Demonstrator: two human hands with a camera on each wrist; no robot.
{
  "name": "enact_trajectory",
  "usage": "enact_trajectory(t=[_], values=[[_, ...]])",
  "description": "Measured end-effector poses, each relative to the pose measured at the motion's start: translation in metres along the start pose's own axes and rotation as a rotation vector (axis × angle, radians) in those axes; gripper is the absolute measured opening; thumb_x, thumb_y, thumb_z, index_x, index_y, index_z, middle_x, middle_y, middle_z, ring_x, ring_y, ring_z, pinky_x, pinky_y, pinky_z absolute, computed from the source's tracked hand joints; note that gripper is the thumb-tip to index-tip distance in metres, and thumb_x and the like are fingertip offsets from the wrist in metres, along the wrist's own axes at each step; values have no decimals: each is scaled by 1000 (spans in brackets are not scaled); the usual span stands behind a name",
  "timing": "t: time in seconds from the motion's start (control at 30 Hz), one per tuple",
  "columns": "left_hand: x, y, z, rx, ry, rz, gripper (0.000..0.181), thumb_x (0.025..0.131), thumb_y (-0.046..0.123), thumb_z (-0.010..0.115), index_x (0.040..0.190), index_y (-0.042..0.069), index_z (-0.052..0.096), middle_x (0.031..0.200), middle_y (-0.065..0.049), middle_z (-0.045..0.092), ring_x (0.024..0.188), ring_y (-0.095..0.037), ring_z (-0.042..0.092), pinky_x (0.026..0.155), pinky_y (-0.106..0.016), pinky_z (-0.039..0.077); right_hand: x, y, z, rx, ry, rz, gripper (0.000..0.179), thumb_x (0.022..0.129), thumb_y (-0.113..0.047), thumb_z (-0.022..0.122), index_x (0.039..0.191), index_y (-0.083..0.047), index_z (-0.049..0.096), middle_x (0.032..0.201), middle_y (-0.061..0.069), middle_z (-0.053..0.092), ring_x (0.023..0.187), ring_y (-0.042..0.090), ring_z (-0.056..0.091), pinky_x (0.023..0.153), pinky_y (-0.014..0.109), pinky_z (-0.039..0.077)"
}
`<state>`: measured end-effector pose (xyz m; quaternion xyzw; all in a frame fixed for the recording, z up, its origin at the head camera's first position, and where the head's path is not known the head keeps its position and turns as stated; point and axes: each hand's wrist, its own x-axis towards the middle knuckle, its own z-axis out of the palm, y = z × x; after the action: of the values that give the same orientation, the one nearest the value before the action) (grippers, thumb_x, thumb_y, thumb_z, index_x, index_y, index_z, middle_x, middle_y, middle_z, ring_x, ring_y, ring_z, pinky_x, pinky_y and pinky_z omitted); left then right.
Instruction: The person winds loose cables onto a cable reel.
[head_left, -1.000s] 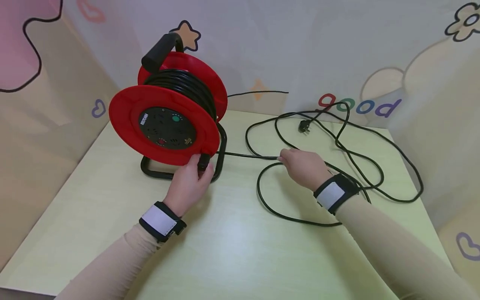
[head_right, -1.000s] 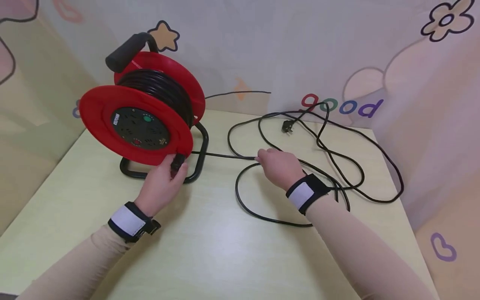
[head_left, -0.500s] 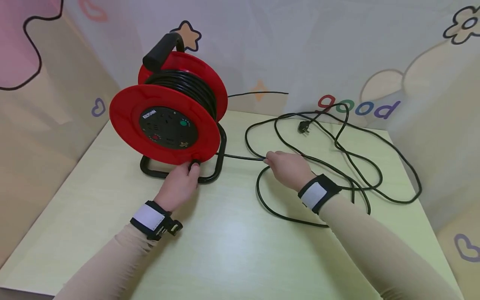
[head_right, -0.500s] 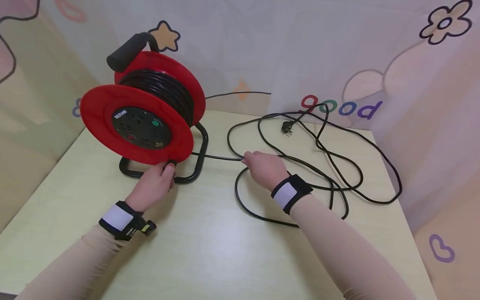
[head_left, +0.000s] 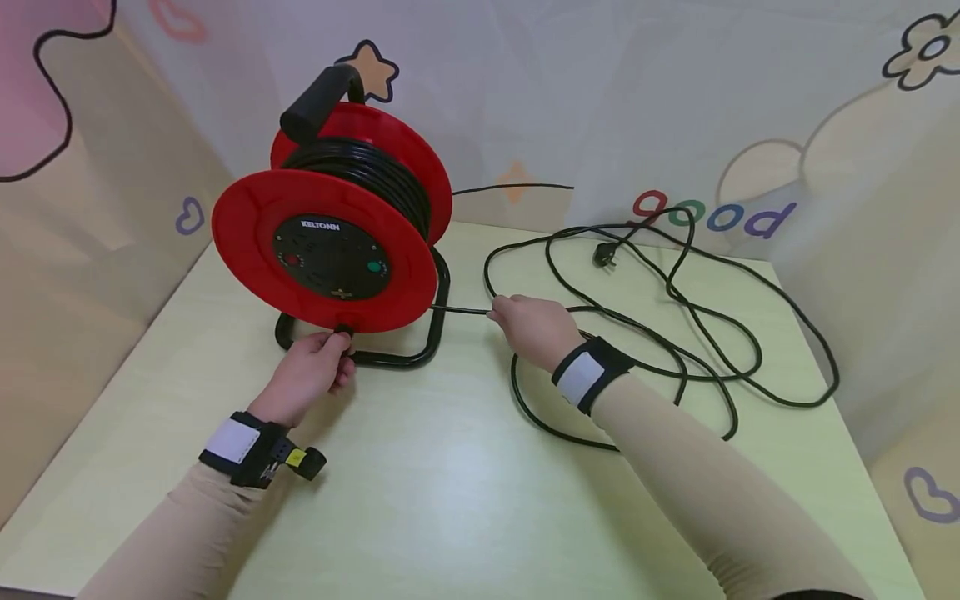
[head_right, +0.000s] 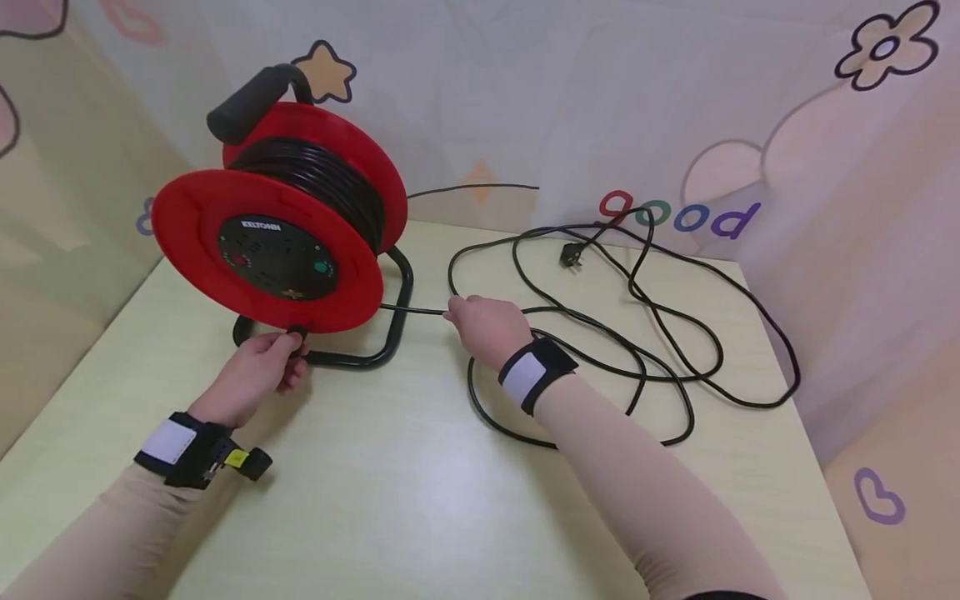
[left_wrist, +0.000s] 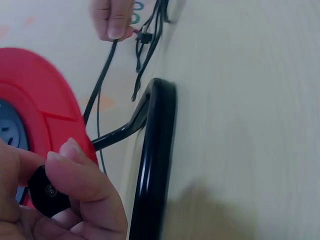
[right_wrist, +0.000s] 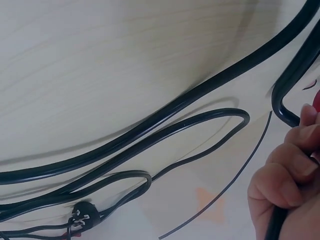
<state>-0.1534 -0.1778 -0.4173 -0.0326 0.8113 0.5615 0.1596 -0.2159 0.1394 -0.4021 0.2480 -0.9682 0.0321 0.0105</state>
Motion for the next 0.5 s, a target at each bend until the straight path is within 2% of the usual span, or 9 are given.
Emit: enact_trajectory(t=[0.17,0.33,0.5], values=[[0,5,-6,42,-60,-6,44,101,35,37,111,-5,50,91,-23,59,72,-23,55,61,-25,50,1,1,3,-9,0,22,22,98,-29,51,87,-11,57,63,3,54,52,16,49,43,30,37],[-1,9,-3,94,-129,13,40,101,31,39,109,-7,50,86,-22,60,71,-26,55,58,-26,50,0,7,6,-37,-8,52,22,99,-30,49,92,-12,60,68,2,59,55,14,51,45,31,44],[-1,9,-2,103,-157,33,38,101,29,41,109,-8,49,86,-23,61,72,-28,56,59,-28,51,0,9,3,-28,-17,69,25,100,-32,46,94,-13,60,69,1,60,56,14,52,47,32,46]])
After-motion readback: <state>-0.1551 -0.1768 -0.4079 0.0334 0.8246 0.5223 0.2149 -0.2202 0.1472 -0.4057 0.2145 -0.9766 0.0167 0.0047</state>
